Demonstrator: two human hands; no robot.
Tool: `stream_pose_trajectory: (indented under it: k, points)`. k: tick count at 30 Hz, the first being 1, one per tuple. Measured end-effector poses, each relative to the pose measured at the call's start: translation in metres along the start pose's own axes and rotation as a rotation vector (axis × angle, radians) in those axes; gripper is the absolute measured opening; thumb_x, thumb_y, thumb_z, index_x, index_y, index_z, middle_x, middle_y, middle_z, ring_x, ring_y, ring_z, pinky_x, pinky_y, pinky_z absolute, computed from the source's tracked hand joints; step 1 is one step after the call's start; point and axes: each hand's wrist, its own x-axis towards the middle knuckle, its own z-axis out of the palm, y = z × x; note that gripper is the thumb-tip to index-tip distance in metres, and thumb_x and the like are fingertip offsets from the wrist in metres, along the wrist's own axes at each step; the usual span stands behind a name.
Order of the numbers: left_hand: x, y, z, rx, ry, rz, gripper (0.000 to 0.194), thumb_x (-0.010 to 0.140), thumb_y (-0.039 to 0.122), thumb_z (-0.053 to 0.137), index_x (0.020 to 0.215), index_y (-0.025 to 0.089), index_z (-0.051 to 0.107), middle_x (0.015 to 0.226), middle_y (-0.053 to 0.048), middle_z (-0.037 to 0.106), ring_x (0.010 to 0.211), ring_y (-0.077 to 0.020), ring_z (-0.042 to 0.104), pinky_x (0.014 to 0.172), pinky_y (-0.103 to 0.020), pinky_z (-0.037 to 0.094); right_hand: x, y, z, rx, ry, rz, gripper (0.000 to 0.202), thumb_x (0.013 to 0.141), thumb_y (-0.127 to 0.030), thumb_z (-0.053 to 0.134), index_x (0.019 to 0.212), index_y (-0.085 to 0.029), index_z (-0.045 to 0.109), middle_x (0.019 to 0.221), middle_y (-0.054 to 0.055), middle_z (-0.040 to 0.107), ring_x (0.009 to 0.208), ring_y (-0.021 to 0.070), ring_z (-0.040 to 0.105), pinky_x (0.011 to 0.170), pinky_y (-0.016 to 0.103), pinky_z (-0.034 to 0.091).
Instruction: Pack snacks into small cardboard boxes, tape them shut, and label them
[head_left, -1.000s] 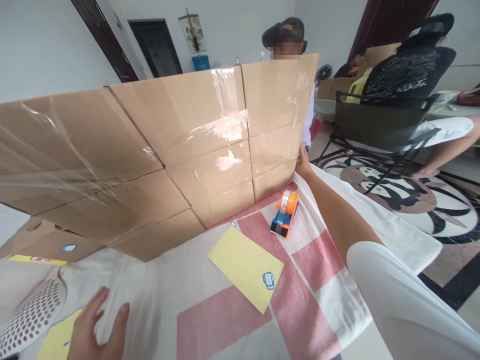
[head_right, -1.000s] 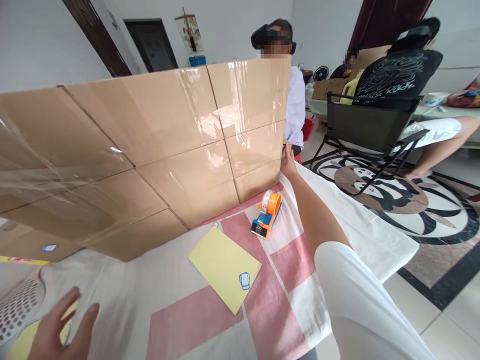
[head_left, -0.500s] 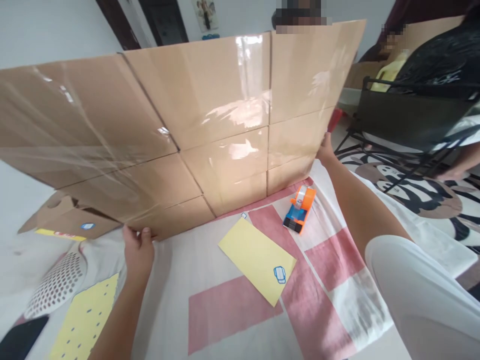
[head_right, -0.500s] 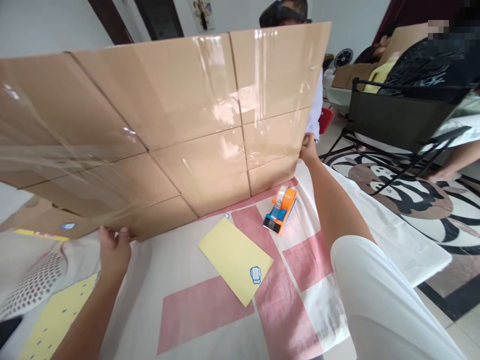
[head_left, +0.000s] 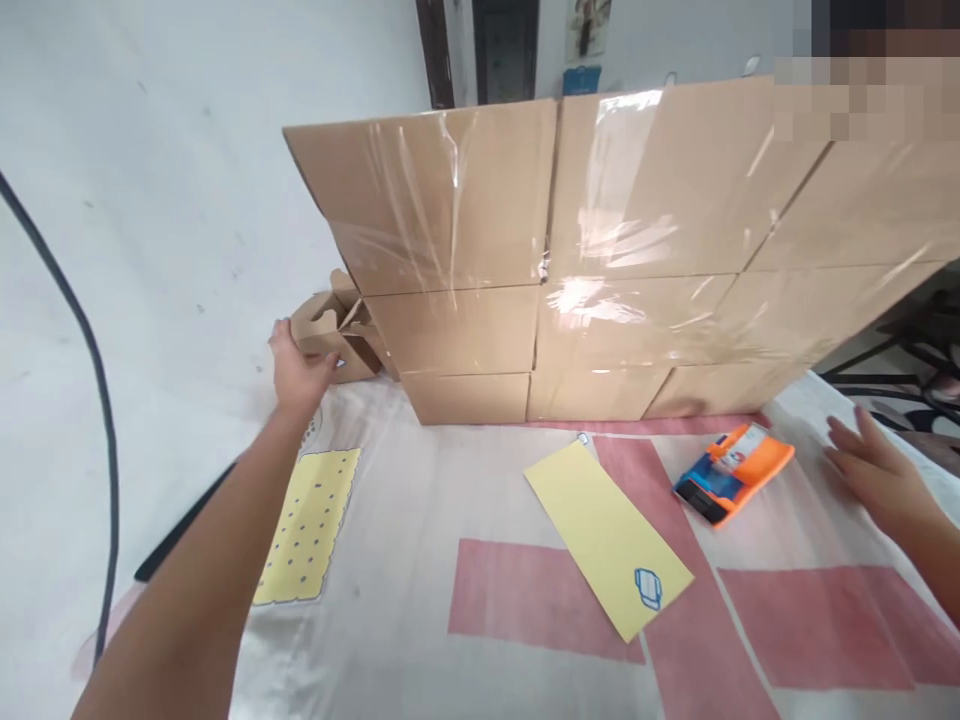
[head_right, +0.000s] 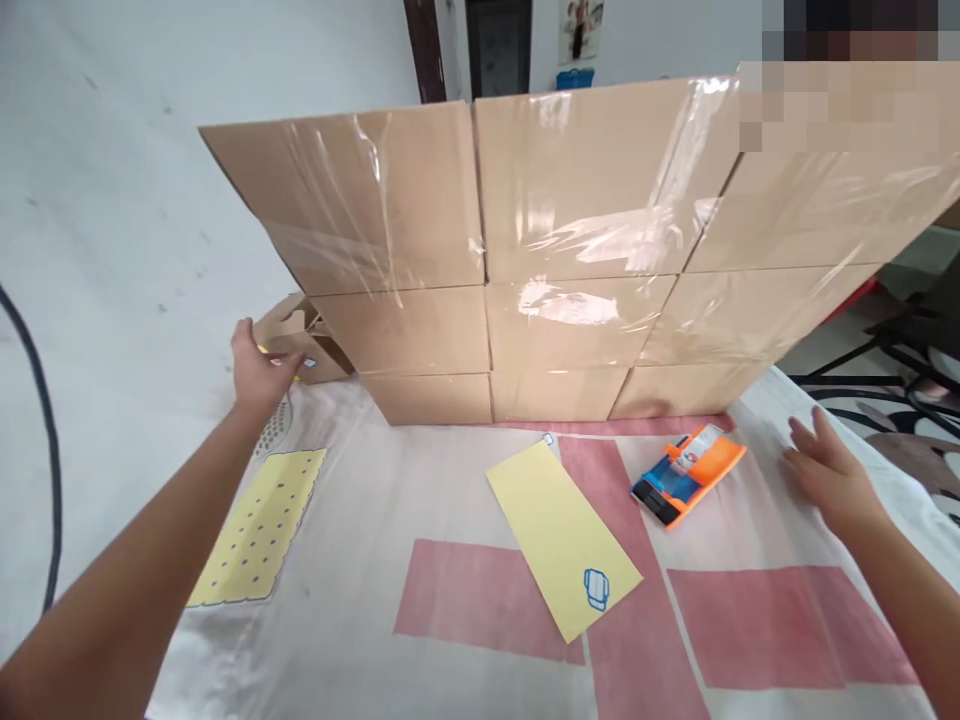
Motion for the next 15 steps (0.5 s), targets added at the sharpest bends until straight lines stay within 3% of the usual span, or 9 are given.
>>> stream_pose_trajectory:
  k: [2,5,9,12,15]
  points:
    - [0.031,-0.004,-0.005,0.079,-0.089,-0.013,0.077,0.08,0.024,0.084,0.147,0.015,0.048,0.158,-0.018,0.045,0.143,-0.0344,0.05,0.115,-0.059,0.047,-0.023,0.015,-0.015,-0.057,0.025,0.036,0.092,0.078,-0.032,0.063,0.164,-0.04,0.031,0.161,0.006,0.05,0.148,0.0241,0.047,0.118,0.032,0.033]
    - [0.051,-0.007,-0.005,0.155,-0.252,-0.006,0.036,0.088,0.033,0.077,0.114,0.01,0.069,0.121,-0.006,0.069,0.116,-0.0227,0.066,0.104,-0.043,0.054,-0.05,0.03,-0.027,-0.125,0.019,-0.061,0.086,0.077,-0.037,0.064,0.159,-0.045,0.039,0.155,0.008,0.057,0.146,0.0226,0.05,0.114,0.029,0.033]
    - [0.047,0.002,-0.011,0.221,-0.348,0.044,0.022,0.083,0.03,0.074,0.078,0.011,0.066,0.073,0.007,0.063,0.093,-0.0129,0.067,0.085,-0.025,0.051,-0.068,0.033,-0.026,-0.145,0.033,-0.129,0.086,0.074,-0.044,0.067,0.156,-0.048,0.042,0.148,0.012,0.063,0.145,0.0244,0.052,0.111,0.036,0.036]
    - [0.033,0.022,-0.038,0.266,-0.389,0.086,0.02,0.085,0.03,0.067,0.07,0.017,0.062,0.054,0.01,0.054,0.077,-0.0114,0.065,0.071,-0.021,0.047,-0.08,0.021,-0.02,-0.123,0.095,-0.136,0.078,0.076,-0.048,0.067,0.152,-0.049,0.049,0.142,0.013,0.068,0.141,0.0259,0.055,0.108,0.042,0.041]
    - [-0.006,0.046,-0.088,0.457,-0.439,0.116,0.014,0.085,0.033,0.064,0.076,0.022,0.066,0.056,0.007,0.061,0.062,-0.0154,0.061,0.055,-0.024,0.041,-0.1,0.001,-0.016,0.004,0.245,-0.156,0.064,0.082,-0.055,0.063,0.145,-0.045,0.059,0.139,0.021,0.067,0.135,0.0287,0.061,0.104,0.044,0.048]
